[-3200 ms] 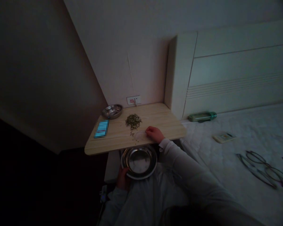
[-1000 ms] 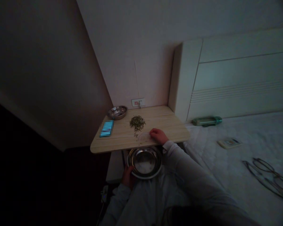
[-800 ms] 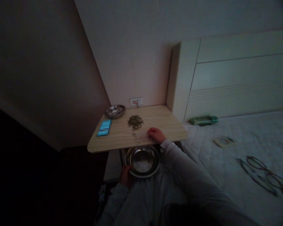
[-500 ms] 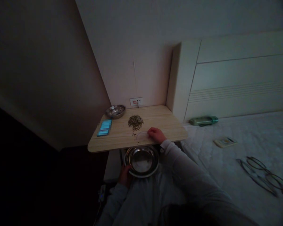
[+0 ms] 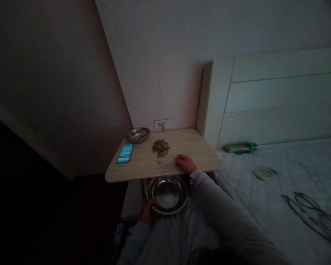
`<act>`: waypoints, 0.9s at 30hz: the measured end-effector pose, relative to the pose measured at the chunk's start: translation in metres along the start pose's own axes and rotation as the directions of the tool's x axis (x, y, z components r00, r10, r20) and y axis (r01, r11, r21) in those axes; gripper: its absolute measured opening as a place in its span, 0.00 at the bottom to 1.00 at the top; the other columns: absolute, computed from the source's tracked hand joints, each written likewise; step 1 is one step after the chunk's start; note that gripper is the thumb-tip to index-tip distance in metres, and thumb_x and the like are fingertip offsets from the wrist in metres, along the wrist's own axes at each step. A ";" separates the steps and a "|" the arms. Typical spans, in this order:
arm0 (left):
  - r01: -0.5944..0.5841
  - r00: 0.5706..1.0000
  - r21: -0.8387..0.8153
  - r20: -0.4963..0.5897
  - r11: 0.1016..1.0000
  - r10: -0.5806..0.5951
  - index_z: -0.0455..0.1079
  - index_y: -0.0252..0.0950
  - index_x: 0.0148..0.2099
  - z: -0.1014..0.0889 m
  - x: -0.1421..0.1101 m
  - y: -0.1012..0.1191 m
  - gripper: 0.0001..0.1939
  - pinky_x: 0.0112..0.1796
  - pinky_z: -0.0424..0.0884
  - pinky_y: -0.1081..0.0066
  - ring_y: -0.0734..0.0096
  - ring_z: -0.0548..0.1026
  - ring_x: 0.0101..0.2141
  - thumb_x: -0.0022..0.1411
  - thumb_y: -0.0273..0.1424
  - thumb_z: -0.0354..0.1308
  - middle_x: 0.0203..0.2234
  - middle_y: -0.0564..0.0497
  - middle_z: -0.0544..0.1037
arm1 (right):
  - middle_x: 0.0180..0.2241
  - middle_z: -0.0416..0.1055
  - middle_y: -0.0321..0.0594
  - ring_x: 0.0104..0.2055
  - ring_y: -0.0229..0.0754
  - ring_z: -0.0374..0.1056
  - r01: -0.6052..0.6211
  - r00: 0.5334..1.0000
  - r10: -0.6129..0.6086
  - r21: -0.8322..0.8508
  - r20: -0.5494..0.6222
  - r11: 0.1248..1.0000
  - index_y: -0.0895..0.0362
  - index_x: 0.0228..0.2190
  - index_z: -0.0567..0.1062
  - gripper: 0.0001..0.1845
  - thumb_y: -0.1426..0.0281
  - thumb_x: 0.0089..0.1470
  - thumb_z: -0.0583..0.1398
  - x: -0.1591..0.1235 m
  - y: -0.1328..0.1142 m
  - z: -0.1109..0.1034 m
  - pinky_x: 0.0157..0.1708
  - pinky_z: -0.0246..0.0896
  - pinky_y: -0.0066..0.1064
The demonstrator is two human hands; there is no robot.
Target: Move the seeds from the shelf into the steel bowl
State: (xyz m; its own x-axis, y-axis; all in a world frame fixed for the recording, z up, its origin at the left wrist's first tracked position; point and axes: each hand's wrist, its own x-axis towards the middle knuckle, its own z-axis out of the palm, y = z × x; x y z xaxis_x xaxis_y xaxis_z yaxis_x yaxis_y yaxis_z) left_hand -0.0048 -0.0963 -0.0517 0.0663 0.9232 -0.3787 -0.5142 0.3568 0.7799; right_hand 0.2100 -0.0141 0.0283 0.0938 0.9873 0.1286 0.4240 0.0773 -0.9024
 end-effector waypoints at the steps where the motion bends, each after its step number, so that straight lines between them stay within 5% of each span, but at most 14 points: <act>1: 0.000 1.000 0.008 -0.009 1.000 0.000 0.67 0.36 0.26 -0.001 0.001 0.000 0.08 0.32 0.65 0.67 0.64 0.72 0.30 0.37 0.28 0.57 0.21 0.52 0.73 | 0.17 0.66 0.33 0.24 0.34 0.60 -0.005 1.000 0.005 0.006 0.002 1.000 0.58 0.19 0.68 0.05 0.73 0.39 0.52 0.000 -0.001 0.000 0.27 0.53 0.25; 15: 0.012 1.000 -0.042 -0.003 0.999 -0.012 0.67 0.34 0.40 -0.002 -0.001 0.002 0.20 0.35 0.65 0.66 0.64 0.73 0.32 0.39 0.26 0.57 0.24 0.53 0.75 | 0.17 0.66 0.32 0.23 0.33 0.61 -0.007 1.000 0.007 0.038 0.002 0.999 0.58 0.20 0.68 0.05 0.74 0.39 0.52 0.001 0.001 0.001 0.28 0.54 0.25; 27: -0.022 1.000 -0.002 0.001 1.000 0.022 0.67 0.36 0.41 0.001 0.000 0.000 0.22 0.33 0.65 0.67 0.66 0.73 0.29 0.38 0.26 0.57 0.22 0.55 0.74 | 0.18 0.68 0.32 0.23 0.33 0.61 0.025 1.000 -0.025 0.014 0.011 1.000 0.58 0.22 0.69 0.05 0.72 0.40 0.53 -0.005 0.006 0.003 0.26 0.54 0.24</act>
State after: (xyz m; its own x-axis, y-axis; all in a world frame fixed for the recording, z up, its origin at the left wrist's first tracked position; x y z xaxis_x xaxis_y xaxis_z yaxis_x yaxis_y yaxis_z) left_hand -0.0037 -0.0958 -0.0514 0.0553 0.9310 -0.3608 -0.5175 0.3358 0.7871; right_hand 0.2099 -0.0180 0.0210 0.0733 0.9865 0.1463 0.4138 0.1034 -0.9045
